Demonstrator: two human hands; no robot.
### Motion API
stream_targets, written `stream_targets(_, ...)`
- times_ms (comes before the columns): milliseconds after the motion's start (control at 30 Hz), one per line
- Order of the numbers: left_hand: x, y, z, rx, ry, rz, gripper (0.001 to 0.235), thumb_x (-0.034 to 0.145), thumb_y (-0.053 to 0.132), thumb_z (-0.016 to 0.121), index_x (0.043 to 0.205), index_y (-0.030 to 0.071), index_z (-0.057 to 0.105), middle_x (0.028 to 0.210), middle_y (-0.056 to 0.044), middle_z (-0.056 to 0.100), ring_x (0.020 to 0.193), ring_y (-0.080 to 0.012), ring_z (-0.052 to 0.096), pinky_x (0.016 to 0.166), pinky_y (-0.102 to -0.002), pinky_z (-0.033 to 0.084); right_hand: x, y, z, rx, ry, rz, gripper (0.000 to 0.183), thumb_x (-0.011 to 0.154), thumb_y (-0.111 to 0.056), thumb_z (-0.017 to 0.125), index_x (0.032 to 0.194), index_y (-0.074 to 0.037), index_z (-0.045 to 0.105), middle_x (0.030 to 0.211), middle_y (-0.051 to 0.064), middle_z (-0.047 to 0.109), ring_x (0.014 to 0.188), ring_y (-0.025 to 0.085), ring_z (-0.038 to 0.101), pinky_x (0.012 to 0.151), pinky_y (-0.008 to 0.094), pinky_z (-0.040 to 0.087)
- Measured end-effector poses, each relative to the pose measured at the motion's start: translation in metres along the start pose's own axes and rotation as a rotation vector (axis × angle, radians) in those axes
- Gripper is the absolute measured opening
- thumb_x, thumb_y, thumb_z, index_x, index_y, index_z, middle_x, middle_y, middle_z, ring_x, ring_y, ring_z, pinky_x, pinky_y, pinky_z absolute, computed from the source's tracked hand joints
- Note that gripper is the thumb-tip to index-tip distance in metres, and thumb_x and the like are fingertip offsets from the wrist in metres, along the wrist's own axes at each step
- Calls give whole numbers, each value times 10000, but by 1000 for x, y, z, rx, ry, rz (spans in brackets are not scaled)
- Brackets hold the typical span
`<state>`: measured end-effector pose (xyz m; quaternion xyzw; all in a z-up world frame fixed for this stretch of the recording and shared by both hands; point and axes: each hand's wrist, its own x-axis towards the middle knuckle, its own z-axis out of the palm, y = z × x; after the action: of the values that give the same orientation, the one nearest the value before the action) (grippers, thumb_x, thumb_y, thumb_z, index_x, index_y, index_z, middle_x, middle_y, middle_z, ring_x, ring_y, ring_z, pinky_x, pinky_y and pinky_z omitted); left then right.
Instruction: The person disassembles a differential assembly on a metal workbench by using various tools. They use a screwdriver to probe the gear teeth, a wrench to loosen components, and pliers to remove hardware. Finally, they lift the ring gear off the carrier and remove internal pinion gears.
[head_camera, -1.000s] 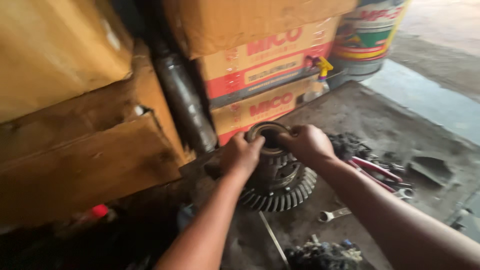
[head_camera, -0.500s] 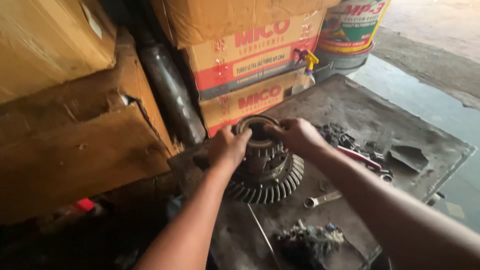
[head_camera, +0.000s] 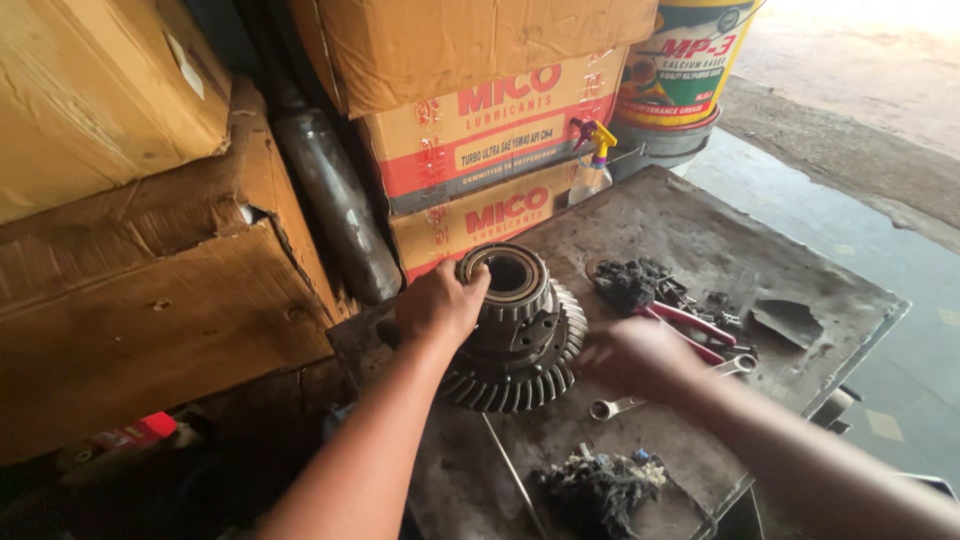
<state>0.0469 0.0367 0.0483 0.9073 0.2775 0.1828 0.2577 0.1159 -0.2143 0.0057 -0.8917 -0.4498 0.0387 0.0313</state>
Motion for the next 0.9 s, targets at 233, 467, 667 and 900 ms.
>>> stream_targets(233, -32, -6, 5, 9, 316, 725, 755, 843, 629, 668, 1330, 55, 626, 1372, -235, 594, 1305, -414, 510, 1074, -533, 411, 3, -90, -17, 132, -116, 199, 429, 814, -589, 710, 869, -168, 779, 840, 125, 760, 817, 322, 735, 753, 460, 578)
stream_targets(467, -26, -6, 22, 113, 253, 801, 614, 838, 507, 768, 1248, 61, 669, 1478, -232, 499, 1409, -426, 398, 1138, -584, 321, -13, -116, 15, 173, -238, 171, 418, 787, -559, 733, 948, -174, 747, 876, 143, 750, 886, 340, 730, 802, 478, 573)
stream_targets(667, -13, 0, 29, 60, 182, 783, 564, 832, 459, 813, 1175, 30, 683, 1446, -197, 544, 1393, -401, 449, 1136, -542, 377, -9, -128, 53, 303, -170, 232, 325, 794, -363, 685, 1004, -129, 767, 963, 188, 744, 952, 374, 715, 845, 497, 575)
stream_targets(900, -8, 3, 41, 90, 184, 738, 606, 822, 480, 830, 1209, 39, 677, 1540, -203, 463, 1401, -447, 395, 1139, -583, 337, -22, -114, -2, 360, -437, -179, 341, 911, -376, 598, 1141, -180, 757, 937, 149, 771, 835, 323, 756, 787, 460, 580)
